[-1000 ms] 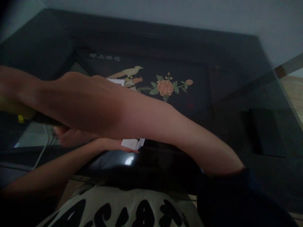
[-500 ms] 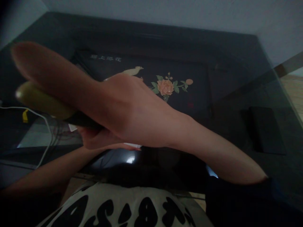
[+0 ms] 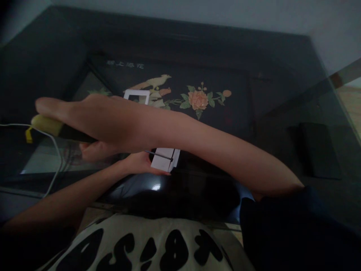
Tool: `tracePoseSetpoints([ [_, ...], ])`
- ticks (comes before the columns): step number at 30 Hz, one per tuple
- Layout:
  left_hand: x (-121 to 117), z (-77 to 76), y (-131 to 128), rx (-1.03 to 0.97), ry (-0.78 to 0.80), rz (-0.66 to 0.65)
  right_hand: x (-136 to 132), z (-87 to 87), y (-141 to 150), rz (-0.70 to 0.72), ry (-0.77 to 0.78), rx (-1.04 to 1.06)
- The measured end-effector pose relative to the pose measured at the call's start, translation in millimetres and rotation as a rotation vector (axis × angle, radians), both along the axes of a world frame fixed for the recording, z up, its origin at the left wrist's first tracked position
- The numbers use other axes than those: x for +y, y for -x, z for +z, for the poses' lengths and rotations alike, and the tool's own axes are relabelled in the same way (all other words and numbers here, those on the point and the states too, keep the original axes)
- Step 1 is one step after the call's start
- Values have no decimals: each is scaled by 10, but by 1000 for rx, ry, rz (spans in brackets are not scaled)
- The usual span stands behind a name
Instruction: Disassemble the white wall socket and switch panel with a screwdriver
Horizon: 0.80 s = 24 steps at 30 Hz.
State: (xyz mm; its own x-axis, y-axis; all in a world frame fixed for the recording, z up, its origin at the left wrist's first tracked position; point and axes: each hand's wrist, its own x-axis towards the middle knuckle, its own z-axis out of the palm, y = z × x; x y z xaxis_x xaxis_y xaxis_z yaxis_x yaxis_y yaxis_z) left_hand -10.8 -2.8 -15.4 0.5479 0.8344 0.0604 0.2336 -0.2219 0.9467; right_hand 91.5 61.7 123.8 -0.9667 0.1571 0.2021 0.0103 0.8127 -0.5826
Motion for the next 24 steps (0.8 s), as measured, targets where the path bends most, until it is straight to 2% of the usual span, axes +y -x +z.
tracePoseSetpoints([
  [4,18,1,0,-15,-71,19,50,-157,0,-75,36,38],
  [10,41,-24,37,-8,-199,4,121,-403,-12,-143,213,72],
  [13,35,-41,52,15,-197,40,141,-496,-33,-139,274,90],
  [16,32,-46,57,11,-188,18,152,-545,-38,-148,300,103],
  [20,36,-39,57,-12,-220,-8,176,-459,-5,-201,273,119],
  [22,41,-35,52,-28,-278,-7,189,-312,-3,-255,297,204],
  [24,46,-25,43,-50,-326,-1,191,-120,-62,-329,391,402],
])
